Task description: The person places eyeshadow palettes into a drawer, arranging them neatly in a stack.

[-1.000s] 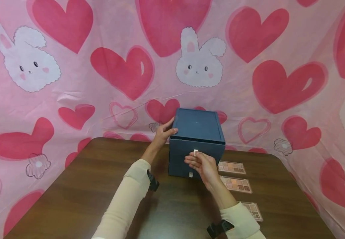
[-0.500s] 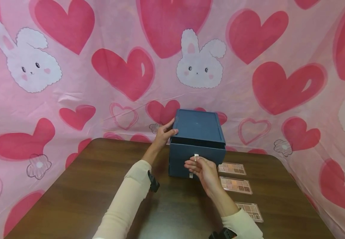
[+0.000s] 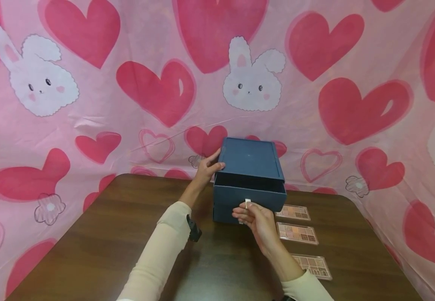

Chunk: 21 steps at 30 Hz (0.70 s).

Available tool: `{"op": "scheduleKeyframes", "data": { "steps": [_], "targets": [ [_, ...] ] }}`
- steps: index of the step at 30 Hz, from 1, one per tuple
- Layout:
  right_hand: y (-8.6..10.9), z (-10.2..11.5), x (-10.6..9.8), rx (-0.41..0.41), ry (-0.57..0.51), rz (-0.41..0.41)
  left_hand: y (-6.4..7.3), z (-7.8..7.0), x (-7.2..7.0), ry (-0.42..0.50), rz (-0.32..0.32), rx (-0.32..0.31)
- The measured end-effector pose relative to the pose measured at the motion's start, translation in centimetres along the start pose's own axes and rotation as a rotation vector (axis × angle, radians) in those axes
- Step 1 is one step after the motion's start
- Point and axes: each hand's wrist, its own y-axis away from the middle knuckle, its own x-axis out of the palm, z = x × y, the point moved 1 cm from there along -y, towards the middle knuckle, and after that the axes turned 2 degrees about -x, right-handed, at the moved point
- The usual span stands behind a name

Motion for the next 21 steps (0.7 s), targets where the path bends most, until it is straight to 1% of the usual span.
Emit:
{"op": "scheduleKeyframes", "data": {
  "steps": [3, 9, 15, 21],
  "targets": [
    [0.3, -0.1, 0.0, -0.014, 0.001, 0.012, 0.1, 0.1, 0.0, 0.015, -0.002, -0.015],
    [0.7, -0.2, -0.1, -0.046, 0.007, 0.023, -0.1, 0.2, 0.0, 0.023, 0.003, 0.003],
    [1.1, -0.2, -0.1, -0.051, 0.012, 0.026, 0.0, 0.0, 0.0, 0.016, 0.003, -0.010],
    [1.9, -0.2, 0.0, -0.064, 0.022, 0.037, -0.1, 0.2, 0.0, 0.022, -0.001, 0.003]
  ]
}}
